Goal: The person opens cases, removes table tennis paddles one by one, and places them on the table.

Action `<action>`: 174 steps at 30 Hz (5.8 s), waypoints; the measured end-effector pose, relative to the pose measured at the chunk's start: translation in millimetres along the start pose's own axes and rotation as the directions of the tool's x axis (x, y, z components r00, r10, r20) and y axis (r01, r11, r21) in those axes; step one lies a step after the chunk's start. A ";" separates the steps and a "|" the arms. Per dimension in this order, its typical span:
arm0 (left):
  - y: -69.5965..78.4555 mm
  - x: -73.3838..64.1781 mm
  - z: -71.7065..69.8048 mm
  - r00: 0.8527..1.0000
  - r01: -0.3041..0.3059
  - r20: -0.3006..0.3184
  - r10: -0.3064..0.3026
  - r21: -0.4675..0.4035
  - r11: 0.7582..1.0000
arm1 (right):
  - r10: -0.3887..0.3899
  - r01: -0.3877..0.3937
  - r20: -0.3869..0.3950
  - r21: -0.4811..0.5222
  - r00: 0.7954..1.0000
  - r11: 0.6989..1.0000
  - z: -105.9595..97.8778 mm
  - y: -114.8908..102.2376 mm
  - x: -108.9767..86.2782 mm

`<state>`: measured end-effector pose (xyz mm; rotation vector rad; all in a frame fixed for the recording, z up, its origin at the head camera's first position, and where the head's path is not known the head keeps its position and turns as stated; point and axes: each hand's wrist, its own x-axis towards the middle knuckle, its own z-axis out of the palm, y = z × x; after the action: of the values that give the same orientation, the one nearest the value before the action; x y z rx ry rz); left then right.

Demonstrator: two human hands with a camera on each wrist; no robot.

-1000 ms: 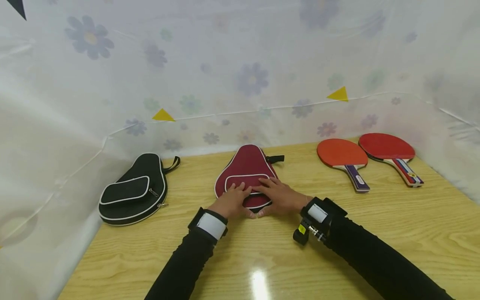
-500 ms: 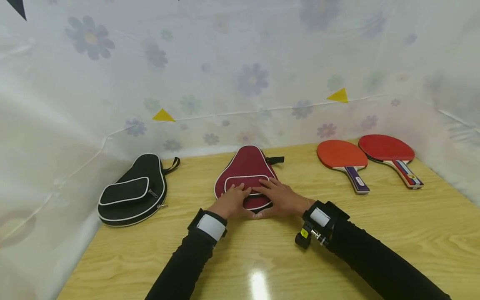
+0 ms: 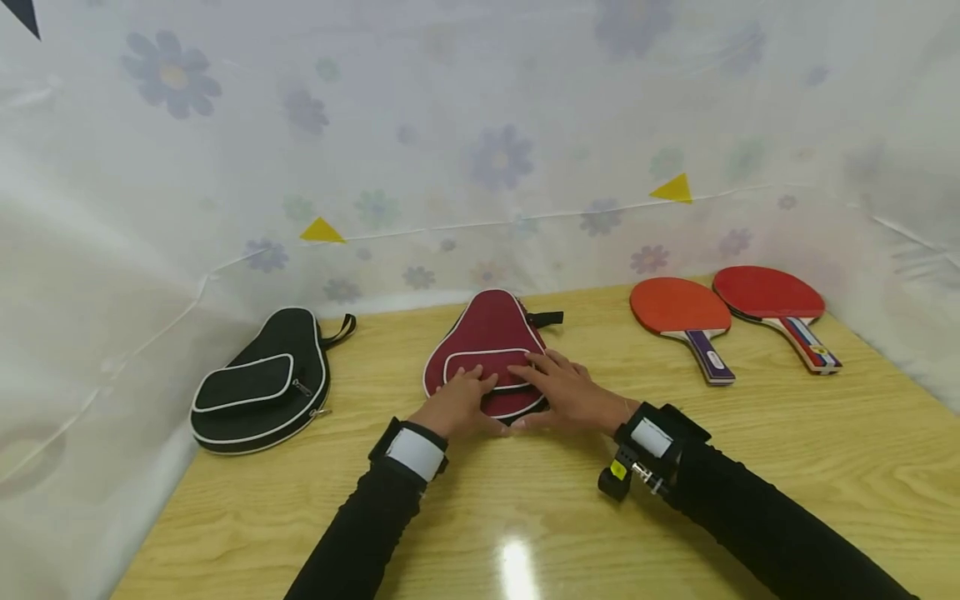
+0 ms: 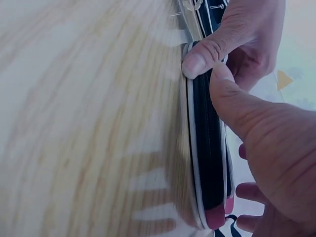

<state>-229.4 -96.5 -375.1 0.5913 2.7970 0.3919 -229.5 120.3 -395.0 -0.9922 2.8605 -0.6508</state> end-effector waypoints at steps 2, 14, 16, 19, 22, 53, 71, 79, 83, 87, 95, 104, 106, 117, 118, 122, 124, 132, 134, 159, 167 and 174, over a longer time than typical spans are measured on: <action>-4.0 -1.8 0.2 1.000 -0.002 -0.006 0.002 -0.015 1.000 | -0.004 0.004 -0.005 0.008 1.000 1.000 0.4 0.7 -0.7; -23.5 -9.6 -2.7 1.000 -0.011 -0.003 0.011 -0.054 0.999 | -0.025 0.026 -0.055 0.030 0.998 0.999 2.7 3.9 -8.0; -23.5 -10.3 -3.2 1.000 -0.012 0.001 0.012 -0.057 0.998 | -0.016 0.018 -0.049 0.041 0.999 0.999 3.0 4.7 -8.9; -23.2 -11.3 -3.9 1.000 -0.012 0.002 0.012 -0.058 0.998 | -0.006 0.008 -0.040 0.054 0.999 0.998 2.6 5.2 -10.2; -22.9 -11.9 -4.4 1.000 -0.009 0.001 0.009 -0.056 0.998 | -0.002 0.004 -0.038 0.061 0.999 0.998 1.9 5.1 -11.4; -55.9 -24.5 -9.0 1.000 -0.008 -0.010 0.007 -0.081 0.997 | 0.028 -0.025 -0.046 0.063 0.999 0.998 5.0 8.9 -17.3; -71.4 -34.8 -15.6 1.000 -0.011 -0.023 0.008 -0.106 0.994 | 0.040 -0.037 -0.044 0.071 0.998 0.997 3.9 4.6 -17.9; -75.0 -36.9 -16.1 1.000 -0.011 -0.017 0.009 -0.096 0.995 | 0.044 -0.041 -0.032 0.072 0.999 0.997 4.0 6.1 -18.1; -79.0 -38.5 -16.6 1.000 -0.004 -0.018 0.003 -0.099 0.995 | 0.042 -0.040 -0.031 0.069 0.999 0.997 3.9 7.1 -18.0; -83.0 -40.3 -17.3 1.000 -0.001 -0.020 -0.001 -0.103 0.995 | 0.037 -0.035 -0.032 0.070 0.999 0.997 4.2 7.7 -18.1; -88.7 -44.8 -18.8 1.000 -0.008 -0.027 0.005 -0.105 0.994 | 0.043 -0.041 -0.037 0.069 0.998 0.997 7.3 10.4 -17.9; -91.7 -46.4 -20.7 1.000 -0.011 -0.026 0.008 -0.110 0.994 | 0.043 -0.040 -0.043 0.060 0.998 0.997 7.7 11.3 -18.1; -91.6 -46.6 -21.2 1.000 -0.011 -0.023 0.008 -0.112 0.994 | 0.044 -0.041 -0.047 0.058 0.998 0.998 7.3 11.0 -18.6; -93.8 -49.0 -21.5 0.999 -0.018 -0.029 0.015 -0.120 0.993 | 0.117 -0.114 -0.087 0.033 0.989 0.993 2.0 9.0 -18.7; -94.4 -49.3 -21.6 0.999 -0.020 -0.030 0.016 -0.119 0.993 | 0.130 -0.128 -0.089 0.031 0.987 0.991 1.0 9.5 -18.3; -98.8 -50.2 -21.6 0.999 -0.014 -0.031 0.011 -0.106 0.994 | 0.172 -0.168 -0.105 0.042 0.980 0.985 -3.5 11.9 -18.8; -100.7 -50.8 -22.1 1.000 -0.007 -0.031 0.003 -0.107 0.994 | 0.179 -0.175 -0.114 0.048 0.977 0.983 -5.1 13.1 -19.9; -103.3 -55.7 -23.9 0.999 -0.008 -0.037 0.003 -0.117 0.993 | 0.158 -0.151 -0.148 0.057 0.976 0.987 -5.5 17.8 -25.2; -104.1 -57.0 -24.0 0.999 -0.009 -0.038 0.005 -0.110 0.994 | 0.155 -0.148 -0.155 0.056 0.976 0.987 -4.9 18.6 -25.8; -121.8 -66.8 -27.6 0.999 0.007 -0.030 -0.011 -0.113 0.994 | 0.140 -0.134 -0.165 0.047 0.976 0.990 -3.8 18.6 -26.5; -137.0 -73.4 -52.5 0.995 0.033 -0.088 -0.047 -0.147 0.989 | 0.121 -0.112 -0.165 0.059 0.979 0.992 -2.6 16.9 -26.7; -177.2 -87.0 -91.5 0.980 0.098 -0.165 -0.108 -0.072 0.993 | 0.116 -0.108 -0.177 0.055 0.977 0.993 -5.7 16.8 -28.2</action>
<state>-243.0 -308.5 -328.3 0.4144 2.9480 0.5303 -217.9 151.2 -399.2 -0.7973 3.0133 -0.8315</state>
